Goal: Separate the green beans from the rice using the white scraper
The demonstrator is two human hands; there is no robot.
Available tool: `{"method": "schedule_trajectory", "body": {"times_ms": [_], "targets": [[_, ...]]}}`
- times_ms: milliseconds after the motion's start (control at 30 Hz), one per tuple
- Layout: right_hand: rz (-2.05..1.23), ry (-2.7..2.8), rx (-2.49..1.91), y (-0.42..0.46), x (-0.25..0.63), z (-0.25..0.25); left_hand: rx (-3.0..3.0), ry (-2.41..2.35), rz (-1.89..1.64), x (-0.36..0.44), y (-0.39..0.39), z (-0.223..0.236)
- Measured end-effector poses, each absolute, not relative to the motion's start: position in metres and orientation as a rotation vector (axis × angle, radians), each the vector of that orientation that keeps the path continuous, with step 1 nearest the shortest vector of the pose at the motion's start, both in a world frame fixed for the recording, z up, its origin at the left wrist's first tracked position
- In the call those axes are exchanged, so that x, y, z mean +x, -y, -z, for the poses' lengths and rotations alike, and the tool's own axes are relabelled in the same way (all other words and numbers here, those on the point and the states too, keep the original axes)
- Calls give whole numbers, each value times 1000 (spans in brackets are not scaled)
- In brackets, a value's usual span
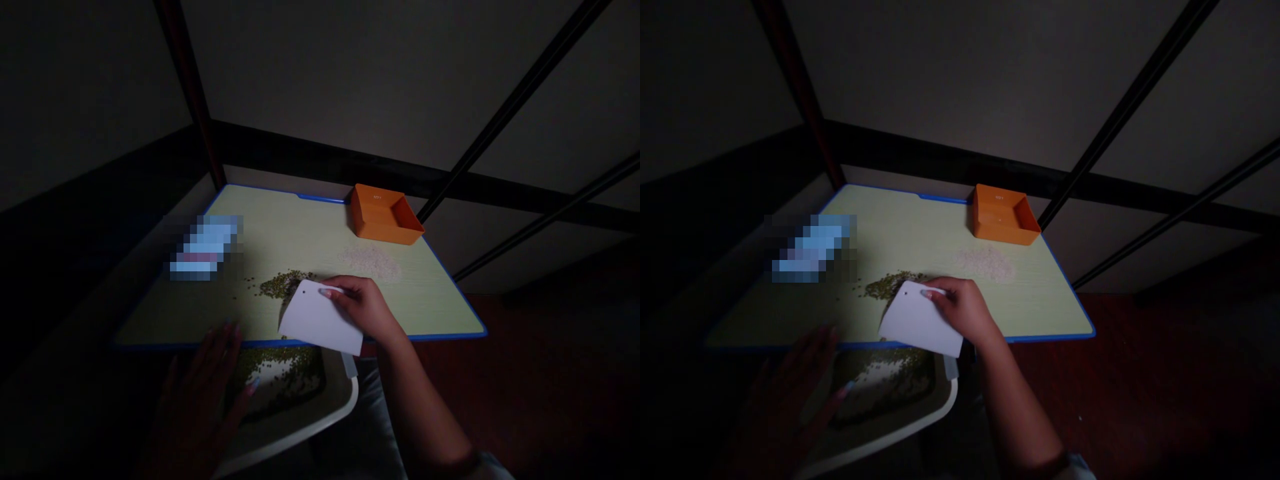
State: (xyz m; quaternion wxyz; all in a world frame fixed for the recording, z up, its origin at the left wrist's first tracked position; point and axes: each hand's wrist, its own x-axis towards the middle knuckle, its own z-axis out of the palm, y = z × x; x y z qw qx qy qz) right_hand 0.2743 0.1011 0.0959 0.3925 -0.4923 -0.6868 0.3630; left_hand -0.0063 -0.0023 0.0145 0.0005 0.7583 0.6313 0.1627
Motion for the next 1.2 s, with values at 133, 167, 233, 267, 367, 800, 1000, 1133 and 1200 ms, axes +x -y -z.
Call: {"method": "schedule_trajectory", "body": {"times_ms": [133, 167, 233, 267, 367, 800, 1000, 1133, 1200], "targets": [[-931, 1756, -1235, -102, 273, -95, 2375, -1978, -465, -8, 4, -13], [-933, 1757, -1235, -102, 273, -95, 2372, -1979, -456, -8, 4, -14], [-937, 1757, -1238, -102, 272, -95, 2371, -1973, -446, -8, 4, -14], [-940, 1757, -1239, -101, 272, -96, 2370, -1974, -447, -8, 4, -14], [-955, 1760, -1231, -101, 270, -98, 2364, -1986, -459, -8, 4, -14], [-993, 1617, -1216, -92, 272, -101, 2398, -1966, -507, -11, 6, -10], [-771, 1198, -1313, -74, 326, -88, 2397, -1966, -583, -10, 3, -7], [-620, 993, -1341, -57, 360, -74, 2390, -1932, -639, -11, 0, -6], [-584, 939, -1332, -49, 367, -69, 2380, -1919, -656, -13, -1, -5]]}}
